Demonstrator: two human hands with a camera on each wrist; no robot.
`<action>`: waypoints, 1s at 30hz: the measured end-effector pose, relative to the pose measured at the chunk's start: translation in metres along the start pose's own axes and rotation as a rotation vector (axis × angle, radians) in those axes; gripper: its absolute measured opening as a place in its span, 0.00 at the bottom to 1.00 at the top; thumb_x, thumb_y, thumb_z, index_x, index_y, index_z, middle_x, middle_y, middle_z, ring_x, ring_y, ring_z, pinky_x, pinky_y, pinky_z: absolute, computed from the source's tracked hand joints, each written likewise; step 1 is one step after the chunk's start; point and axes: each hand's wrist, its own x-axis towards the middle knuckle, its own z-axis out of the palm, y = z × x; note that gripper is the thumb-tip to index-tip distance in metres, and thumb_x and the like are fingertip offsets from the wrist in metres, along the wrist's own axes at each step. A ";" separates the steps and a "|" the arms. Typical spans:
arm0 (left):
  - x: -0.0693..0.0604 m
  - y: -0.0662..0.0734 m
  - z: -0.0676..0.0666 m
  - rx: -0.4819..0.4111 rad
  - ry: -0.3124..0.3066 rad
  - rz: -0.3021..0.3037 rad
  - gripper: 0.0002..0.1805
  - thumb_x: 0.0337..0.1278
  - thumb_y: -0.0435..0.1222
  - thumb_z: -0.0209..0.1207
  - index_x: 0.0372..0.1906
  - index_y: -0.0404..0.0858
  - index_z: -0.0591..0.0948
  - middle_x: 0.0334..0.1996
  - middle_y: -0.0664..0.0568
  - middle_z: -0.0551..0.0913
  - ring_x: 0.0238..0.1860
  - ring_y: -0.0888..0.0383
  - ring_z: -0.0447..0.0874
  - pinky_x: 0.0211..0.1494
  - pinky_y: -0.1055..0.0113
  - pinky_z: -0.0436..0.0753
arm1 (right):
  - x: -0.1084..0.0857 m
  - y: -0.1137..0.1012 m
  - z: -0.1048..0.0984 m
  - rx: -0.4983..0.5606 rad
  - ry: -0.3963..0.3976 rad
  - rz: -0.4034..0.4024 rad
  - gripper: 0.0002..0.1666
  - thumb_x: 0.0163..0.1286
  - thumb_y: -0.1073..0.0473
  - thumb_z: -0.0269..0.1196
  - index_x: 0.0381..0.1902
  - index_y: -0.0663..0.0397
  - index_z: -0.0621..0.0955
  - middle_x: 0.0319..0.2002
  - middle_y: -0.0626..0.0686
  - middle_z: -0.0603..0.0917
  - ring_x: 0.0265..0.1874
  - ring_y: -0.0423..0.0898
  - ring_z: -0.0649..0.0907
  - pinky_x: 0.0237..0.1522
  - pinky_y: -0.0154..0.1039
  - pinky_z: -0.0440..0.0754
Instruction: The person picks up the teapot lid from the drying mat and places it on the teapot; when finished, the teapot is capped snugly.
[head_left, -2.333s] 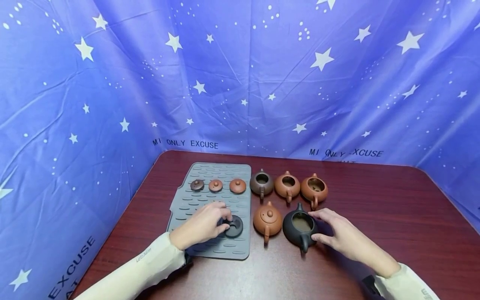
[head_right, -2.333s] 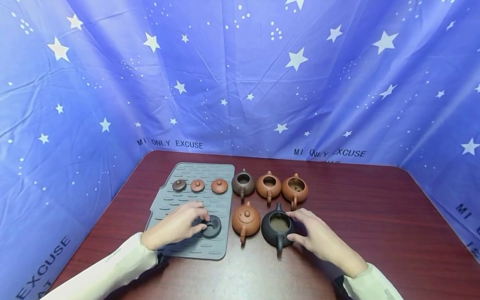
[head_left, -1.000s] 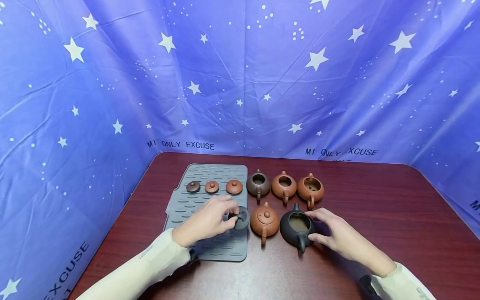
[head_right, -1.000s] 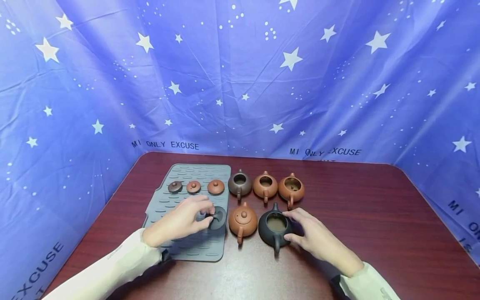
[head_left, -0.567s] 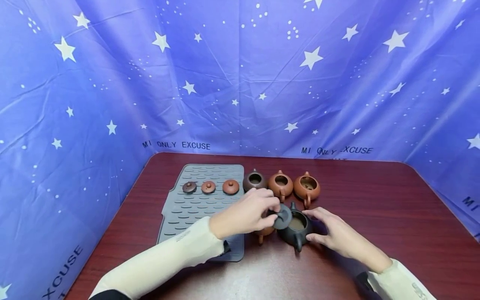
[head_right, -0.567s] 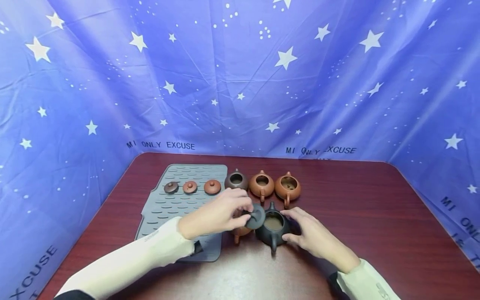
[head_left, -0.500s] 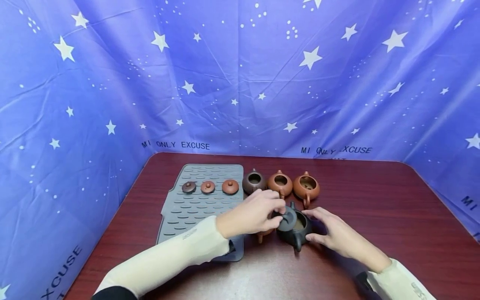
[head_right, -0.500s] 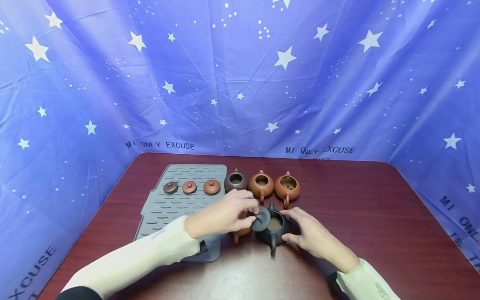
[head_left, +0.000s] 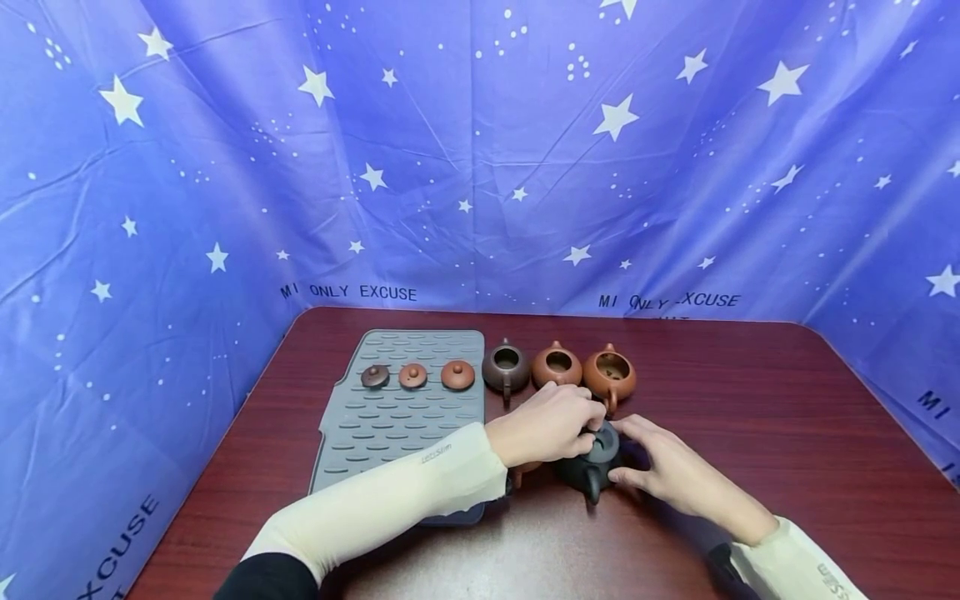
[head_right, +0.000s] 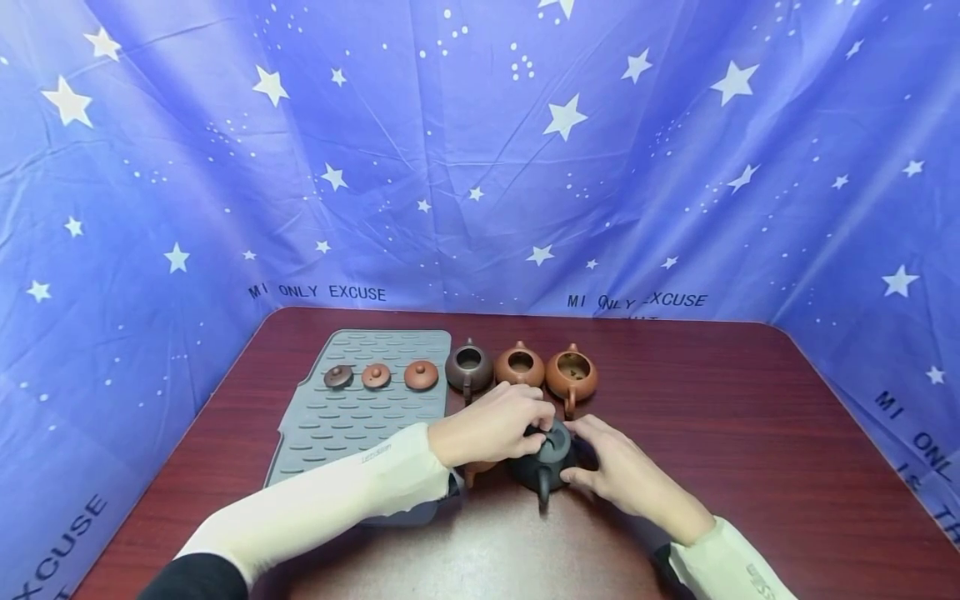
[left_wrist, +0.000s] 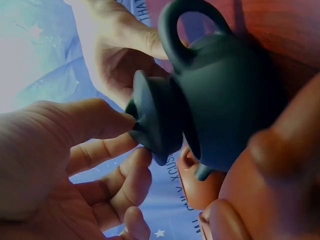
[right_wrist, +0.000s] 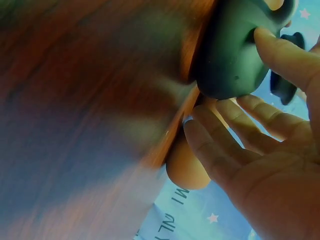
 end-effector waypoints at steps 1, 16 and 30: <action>0.001 -0.001 0.001 -0.006 -0.006 -0.005 0.05 0.56 0.39 0.62 0.28 0.50 0.77 0.27 0.64 0.72 0.30 0.69 0.69 0.31 0.74 0.66 | 0.000 0.000 0.000 -0.002 0.001 -0.002 0.30 0.50 0.56 0.74 0.52 0.55 0.78 0.46 0.42 0.78 0.46 0.40 0.78 0.46 0.43 0.76; 0.007 -0.005 0.005 0.013 -0.074 -0.033 0.11 0.55 0.38 0.63 0.23 0.49 0.74 0.23 0.64 0.71 0.26 0.68 0.68 0.31 0.73 0.65 | 0.000 0.000 0.000 0.027 -0.008 -0.002 0.31 0.50 0.58 0.74 0.53 0.57 0.77 0.46 0.44 0.78 0.45 0.45 0.80 0.45 0.44 0.77; -0.010 -0.021 -0.011 -0.095 0.006 -0.083 0.06 0.61 0.41 0.58 0.40 0.48 0.81 0.31 0.60 0.77 0.28 0.67 0.72 0.30 0.75 0.70 | 0.003 0.002 -0.008 0.003 0.000 -0.001 0.31 0.48 0.61 0.75 0.52 0.58 0.78 0.45 0.49 0.79 0.44 0.48 0.80 0.43 0.46 0.78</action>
